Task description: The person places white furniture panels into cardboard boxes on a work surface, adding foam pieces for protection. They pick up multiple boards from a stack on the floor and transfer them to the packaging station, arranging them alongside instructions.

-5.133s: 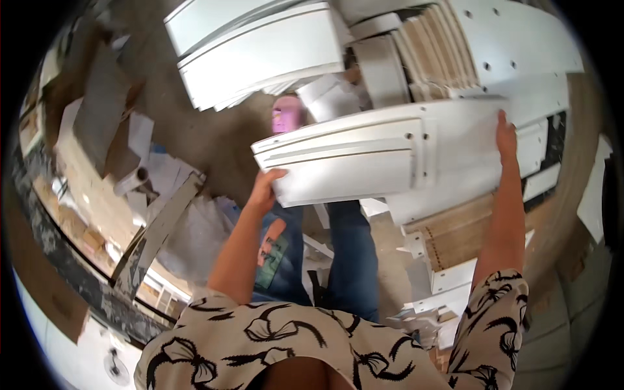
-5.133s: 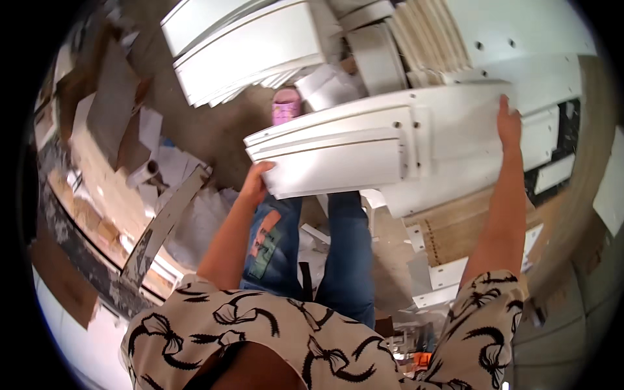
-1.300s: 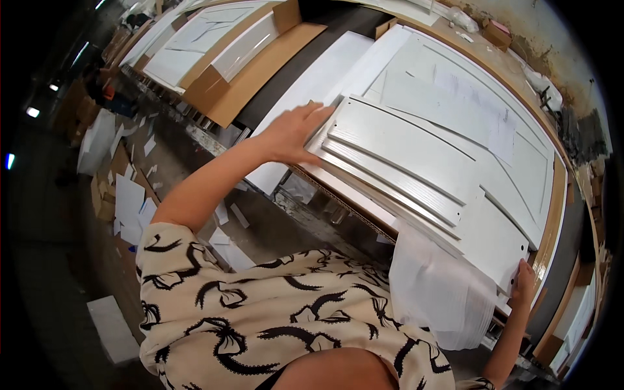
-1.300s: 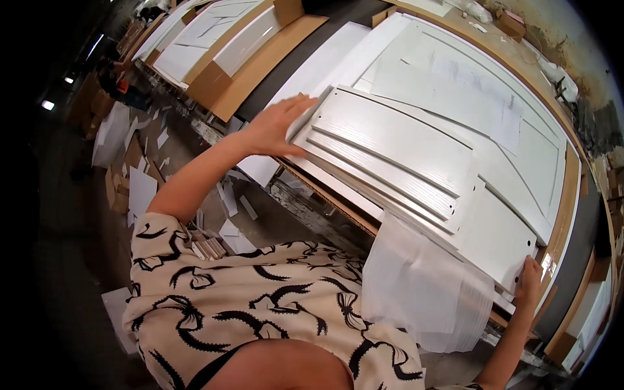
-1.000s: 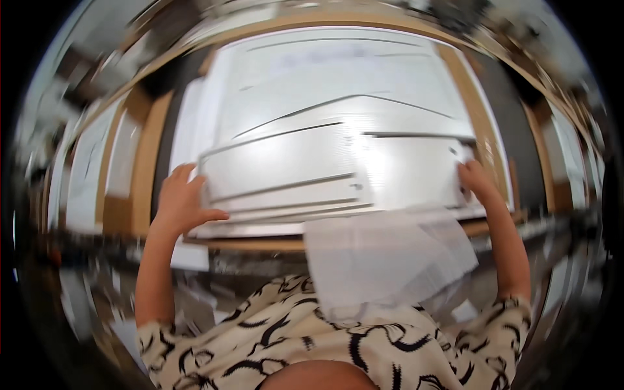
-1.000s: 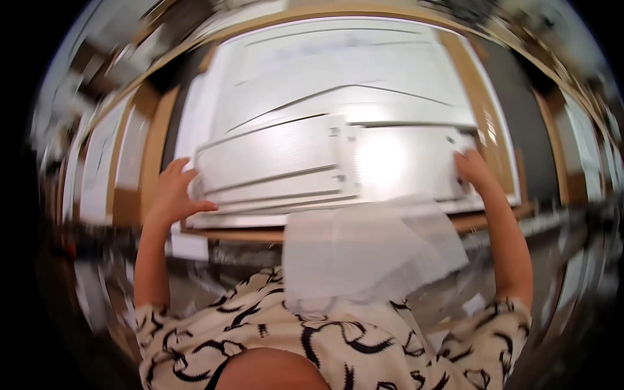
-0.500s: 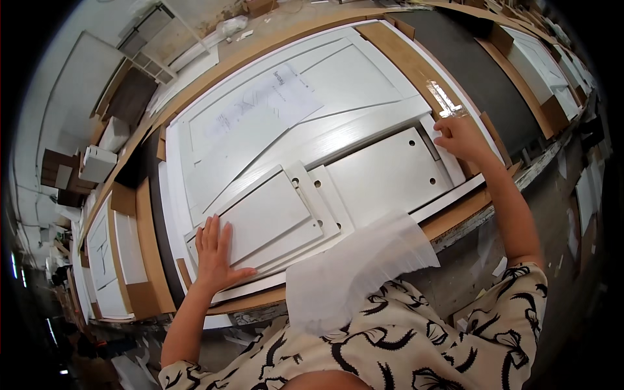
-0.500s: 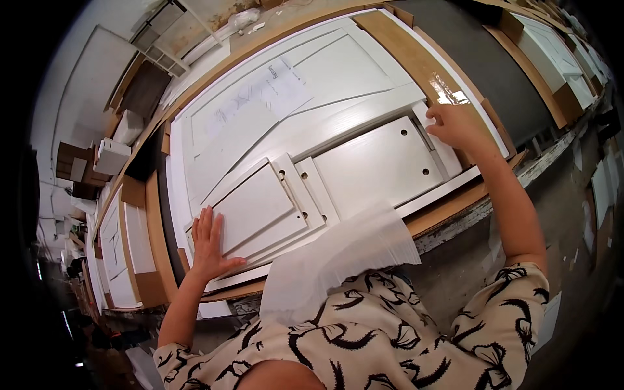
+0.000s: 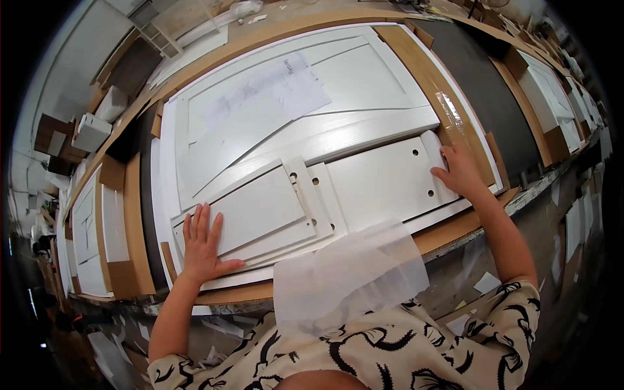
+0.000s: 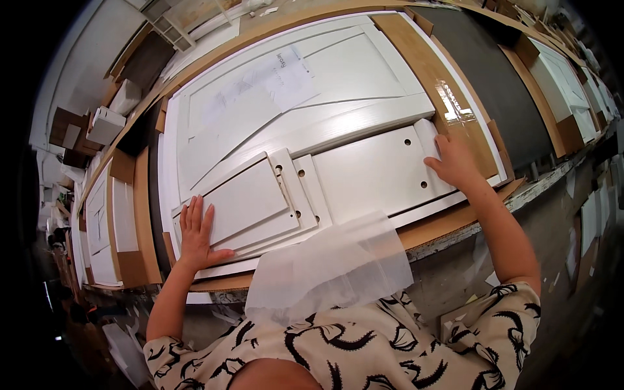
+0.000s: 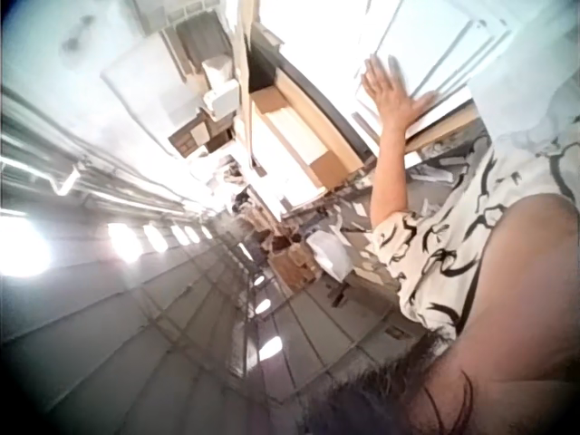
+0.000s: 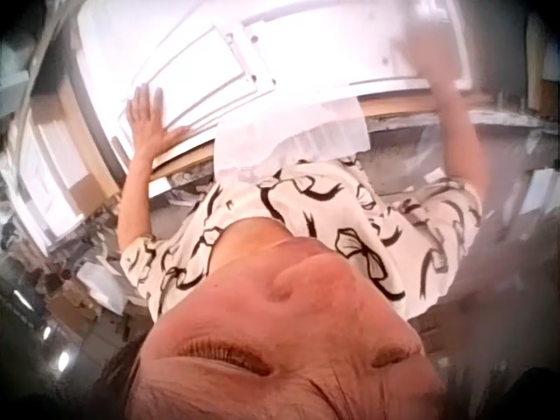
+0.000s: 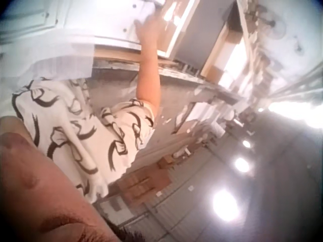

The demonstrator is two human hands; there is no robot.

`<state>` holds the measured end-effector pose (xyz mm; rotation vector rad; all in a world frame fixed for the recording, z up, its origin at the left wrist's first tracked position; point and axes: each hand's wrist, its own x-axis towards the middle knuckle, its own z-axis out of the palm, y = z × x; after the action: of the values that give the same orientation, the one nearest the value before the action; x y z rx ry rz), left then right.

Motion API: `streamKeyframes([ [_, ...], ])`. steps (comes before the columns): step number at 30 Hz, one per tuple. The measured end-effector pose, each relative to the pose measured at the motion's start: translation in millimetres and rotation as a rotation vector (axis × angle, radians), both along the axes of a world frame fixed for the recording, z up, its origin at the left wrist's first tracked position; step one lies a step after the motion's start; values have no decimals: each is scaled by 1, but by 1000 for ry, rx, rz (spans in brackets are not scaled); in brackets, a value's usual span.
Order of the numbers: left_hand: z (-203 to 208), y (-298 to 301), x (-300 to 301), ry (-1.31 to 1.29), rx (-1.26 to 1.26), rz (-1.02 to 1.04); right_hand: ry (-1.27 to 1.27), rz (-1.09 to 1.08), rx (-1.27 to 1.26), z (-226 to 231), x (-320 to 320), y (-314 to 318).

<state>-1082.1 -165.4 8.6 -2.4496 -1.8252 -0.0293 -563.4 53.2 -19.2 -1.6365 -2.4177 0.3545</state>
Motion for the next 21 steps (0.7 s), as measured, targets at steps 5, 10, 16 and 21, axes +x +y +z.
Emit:
streamKeyframes([
  [5, -1, -1, 1, -20, 17, 3, -110, -40, 20, -8, -8, -11],
  [10, 2, 0, 1, 1, 14, 6, -159, 28, 169, -14, -14, -11],
  [16, 0, -4, -5, -22, 3, 29, 16, 216, -2, -25, 3, -1],
  [21, 0, -2, -5, -41, -29, 49, 94, 102, -217, -13, 11, 1],
])
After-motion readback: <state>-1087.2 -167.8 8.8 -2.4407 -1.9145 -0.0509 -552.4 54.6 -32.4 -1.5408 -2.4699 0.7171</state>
